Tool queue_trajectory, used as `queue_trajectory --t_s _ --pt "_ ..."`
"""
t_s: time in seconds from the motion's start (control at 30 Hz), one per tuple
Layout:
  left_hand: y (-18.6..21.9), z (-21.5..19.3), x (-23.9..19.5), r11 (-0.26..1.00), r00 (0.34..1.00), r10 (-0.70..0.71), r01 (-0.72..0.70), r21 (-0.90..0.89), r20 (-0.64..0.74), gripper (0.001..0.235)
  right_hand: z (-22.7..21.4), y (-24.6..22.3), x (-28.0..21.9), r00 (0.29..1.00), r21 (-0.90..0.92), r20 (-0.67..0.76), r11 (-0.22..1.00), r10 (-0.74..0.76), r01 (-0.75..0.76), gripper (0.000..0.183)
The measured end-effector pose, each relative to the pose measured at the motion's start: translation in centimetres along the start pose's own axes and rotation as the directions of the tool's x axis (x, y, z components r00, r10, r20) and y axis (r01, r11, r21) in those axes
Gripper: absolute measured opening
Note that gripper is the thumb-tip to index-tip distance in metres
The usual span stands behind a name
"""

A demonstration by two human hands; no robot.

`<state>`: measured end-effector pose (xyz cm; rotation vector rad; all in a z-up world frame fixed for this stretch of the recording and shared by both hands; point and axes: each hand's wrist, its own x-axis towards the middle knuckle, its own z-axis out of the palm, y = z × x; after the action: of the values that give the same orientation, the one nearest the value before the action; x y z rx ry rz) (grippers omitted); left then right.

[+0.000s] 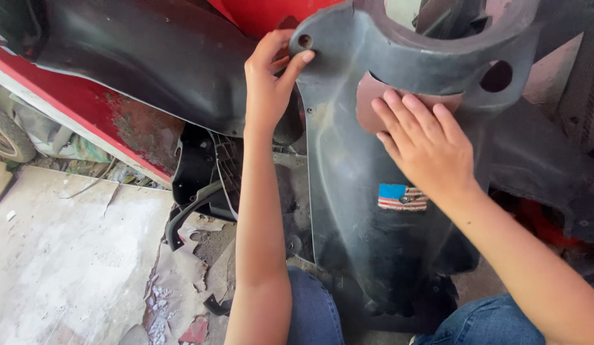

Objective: The person sands a black motorcycle fairing with a sanding block, focusing on the edges and contours. They hold the part with one hand and rub the sandpaper with the other, occasionally repositioning the fairing to access different areas.

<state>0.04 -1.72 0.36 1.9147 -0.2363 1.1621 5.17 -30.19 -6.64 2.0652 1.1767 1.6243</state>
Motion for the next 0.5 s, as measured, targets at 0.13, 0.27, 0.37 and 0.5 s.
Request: queue_trajectory --t_s 0.13,0.27,0.37,0.5 --pt "-0.4 0.0 0.1 1.0 1.0 -0.014 0.014 -0.015 -0.005 0.024 -0.1 -3.0 -0.4 0.997 0.075 0.071 0.997 -0.02 0.014 0.058" --pt "-0.2 0.0 0.0 0.997 1.0 -0.028 0.027 -0.077 -0.009 0.024 0.8 -3.5 -0.3 0.993 0.078 0.036 0.991 -0.113 0.11 0.061" --pt "-0.3 0.1 0.0 0.997 0.999 -0.049 0.048 -0.052 -0.018 0.025 1.9 -0.2 0.7 0.996 0.055 0.062 0.996 0.062 -0.066 0.061" --pt "-0.1 0.0 0.2 0.996 0.999 -0.05 0.048 -0.074 -0.013 0.025 0.8 -0.1 1.9 0.972 0.12 -0.094 0.972 0.215 -0.203 0.054"
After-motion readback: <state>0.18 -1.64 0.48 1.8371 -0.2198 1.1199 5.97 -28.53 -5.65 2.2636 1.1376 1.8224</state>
